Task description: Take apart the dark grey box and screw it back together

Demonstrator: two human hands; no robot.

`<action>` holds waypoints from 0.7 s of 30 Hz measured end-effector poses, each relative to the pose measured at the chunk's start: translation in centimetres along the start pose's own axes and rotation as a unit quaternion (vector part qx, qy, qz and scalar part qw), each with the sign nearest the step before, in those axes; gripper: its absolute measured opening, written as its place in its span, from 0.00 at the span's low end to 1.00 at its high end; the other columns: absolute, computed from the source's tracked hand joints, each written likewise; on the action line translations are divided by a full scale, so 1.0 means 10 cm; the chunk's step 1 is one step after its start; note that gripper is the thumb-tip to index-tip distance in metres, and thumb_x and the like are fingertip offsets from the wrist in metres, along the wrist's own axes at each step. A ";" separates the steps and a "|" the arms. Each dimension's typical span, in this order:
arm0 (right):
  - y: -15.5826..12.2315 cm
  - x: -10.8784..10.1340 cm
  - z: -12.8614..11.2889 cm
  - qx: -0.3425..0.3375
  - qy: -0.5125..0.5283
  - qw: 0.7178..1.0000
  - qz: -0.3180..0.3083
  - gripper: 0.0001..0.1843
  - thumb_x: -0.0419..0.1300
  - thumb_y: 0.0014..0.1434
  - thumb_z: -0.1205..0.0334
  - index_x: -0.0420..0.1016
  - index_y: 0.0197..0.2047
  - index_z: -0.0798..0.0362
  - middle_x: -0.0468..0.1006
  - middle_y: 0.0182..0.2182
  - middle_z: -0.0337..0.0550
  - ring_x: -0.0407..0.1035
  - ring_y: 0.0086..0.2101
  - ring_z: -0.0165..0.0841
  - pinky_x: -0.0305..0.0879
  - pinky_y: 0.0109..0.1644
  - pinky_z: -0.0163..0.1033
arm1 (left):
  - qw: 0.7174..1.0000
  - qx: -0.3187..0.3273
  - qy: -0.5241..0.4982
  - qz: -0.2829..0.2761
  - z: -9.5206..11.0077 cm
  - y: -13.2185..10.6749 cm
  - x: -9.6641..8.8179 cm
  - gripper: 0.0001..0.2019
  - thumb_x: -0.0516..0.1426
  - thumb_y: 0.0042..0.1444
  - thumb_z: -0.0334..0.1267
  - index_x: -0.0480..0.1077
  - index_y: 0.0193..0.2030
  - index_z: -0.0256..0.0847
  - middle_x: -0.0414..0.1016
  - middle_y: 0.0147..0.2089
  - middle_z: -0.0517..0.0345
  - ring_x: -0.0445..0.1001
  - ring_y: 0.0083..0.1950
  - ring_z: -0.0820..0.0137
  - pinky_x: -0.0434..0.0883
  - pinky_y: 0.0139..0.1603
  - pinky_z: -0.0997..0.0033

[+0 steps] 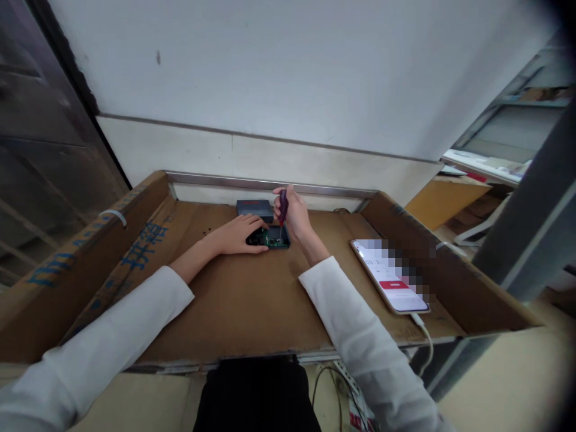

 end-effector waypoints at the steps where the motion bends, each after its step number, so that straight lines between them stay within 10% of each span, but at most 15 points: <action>1: 0.00 0.01 0.01 0.006 0.009 1.000 0.001 0.24 0.51 0.57 0.36 0.65 0.34 0.51 0.60 0.18 0.28 0.53 0.15 0.21 0.53 0.18 0.30 | 1.000 -0.001 0.001 0.000 0.00 0.00 0.00 0.25 0.54 0.57 0.57 0.66 0.53 0.40 0.70 0.54 0.46 0.68 0.55 0.55 0.61 0.58 0.56; 8: -0.05 0.05 0.01 0.011 0.010 1.000 0.020 0.26 0.61 0.50 0.39 0.50 0.35 0.45 0.59 0.17 0.22 0.51 0.15 0.21 0.48 0.18 0.27 | 1.000 -0.008 0.001 -0.001 0.00 0.00 0.00 0.25 0.55 0.56 0.57 0.66 0.53 0.40 0.70 0.54 0.46 0.68 0.55 0.55 0.61 0.58 0.55; 21: -0.01 0.00 0.03 0.024 0.035 0.999 0.022 0.26 0.52 0.54 0.33 0.60 0.32 0.49 0.59 0.18 0.27 0.51 0.15 0.20 0.49 0.17 0.29 | 1.000 -0.003 -0.007 0.007 0.00 0.00 0.00 0.25 0.54 0.56 0.58 0.66 0.52 0.41 0.70 0.54 0.46 0.68 0.55 0.55 0.61 0.58 0.55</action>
Point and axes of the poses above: each hand's wrist, its own y-axis towards the middle knuckle, its own x-axis out of the palm, z = x × y, the point moved 7 cm from there along y, towards the middle knuckle
